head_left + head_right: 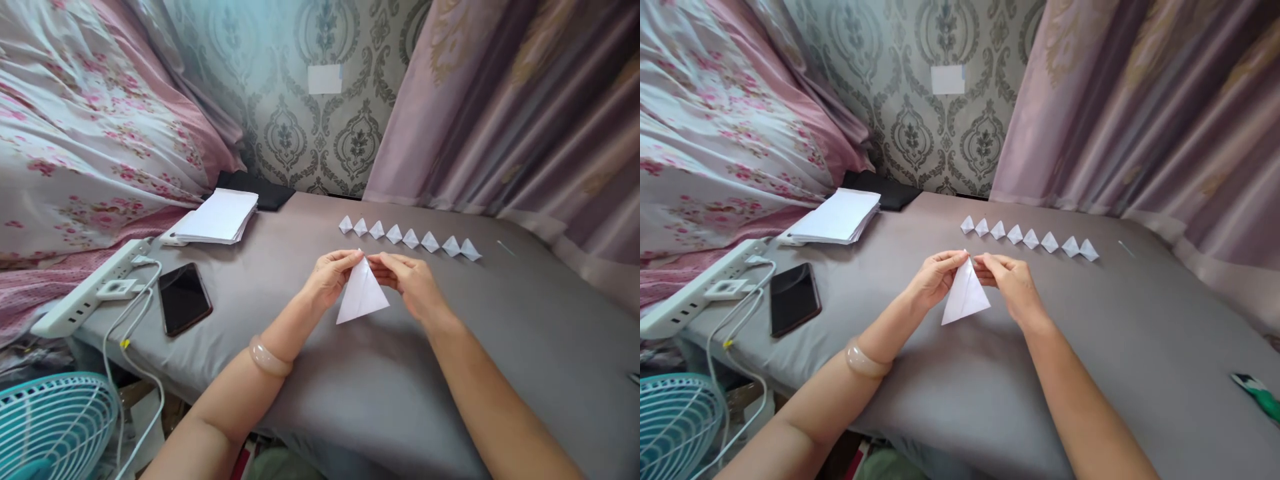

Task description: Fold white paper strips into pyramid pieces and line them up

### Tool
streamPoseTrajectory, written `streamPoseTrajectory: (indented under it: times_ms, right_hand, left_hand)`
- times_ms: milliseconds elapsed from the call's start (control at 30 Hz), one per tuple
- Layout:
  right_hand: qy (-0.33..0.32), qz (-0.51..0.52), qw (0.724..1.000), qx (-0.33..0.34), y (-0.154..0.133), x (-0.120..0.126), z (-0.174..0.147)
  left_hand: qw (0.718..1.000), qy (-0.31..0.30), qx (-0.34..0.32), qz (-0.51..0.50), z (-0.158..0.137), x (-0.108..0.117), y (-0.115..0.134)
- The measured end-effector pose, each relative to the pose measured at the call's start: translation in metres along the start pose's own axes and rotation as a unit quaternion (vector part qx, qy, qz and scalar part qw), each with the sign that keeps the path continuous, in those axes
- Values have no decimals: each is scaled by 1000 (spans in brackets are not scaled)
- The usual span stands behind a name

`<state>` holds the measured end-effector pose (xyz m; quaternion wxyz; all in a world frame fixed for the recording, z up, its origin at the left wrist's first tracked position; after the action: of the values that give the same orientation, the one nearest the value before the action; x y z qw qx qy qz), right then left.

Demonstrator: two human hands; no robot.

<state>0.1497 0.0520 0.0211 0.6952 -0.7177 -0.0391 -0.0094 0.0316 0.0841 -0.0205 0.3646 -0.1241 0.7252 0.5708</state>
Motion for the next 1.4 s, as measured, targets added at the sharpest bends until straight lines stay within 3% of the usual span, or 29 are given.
streamPoseTrajectory:
  times_ms: [100, 267, 433, 633, 900, 1067, 1267, 1400]
  right_hand:
    - [-14, 40, 999, -32, 11, -4, -3]
    - [14, 20, 1000, -3, 20, -4, -4]
    - [49, -81, 995, 42, 25, 5, -1]
    - [85, -183, 977, 73, 18, 14, -10]
    - [28, -17, 999, -27, 43, 8, -9]
    - [43, -21, 998, -35, 49, 9, -6]
    - [21, 15, 999, -38, 59, 3, -4]
    - [21, 23, 998, -45, 62, 4, -3]
  left_hand:
    - [1000, 28, 7, 3, -2, 2, -9]
    - [999, 39, -7, 3, -1, 4, -17]
    - [999, 39, 2, 17, -1, 4, -20]
    - [997, -14, 32, 62, -3, -5, -23]
    - [992, 50, -15, 111, -4, 6, -25]
    - [986, 53, -11, 155, -2, 9, -26]
    - [972, 65, -60, 218, 0, 13, -17]
    - [981, 64, -16, 180, 1, 15, -24]
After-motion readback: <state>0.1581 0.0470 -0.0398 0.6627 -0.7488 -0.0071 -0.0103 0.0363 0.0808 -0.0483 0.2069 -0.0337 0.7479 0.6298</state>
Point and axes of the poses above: each hand's wrist, its own z-axis towards the middle knuckle, its own x-axis out of the back of the hand, y = z × x, the point moved 9 cm from there along z, towards the middle knuckle, and after that the axes turned 5 degrees about -y, right-handed, at the moved point
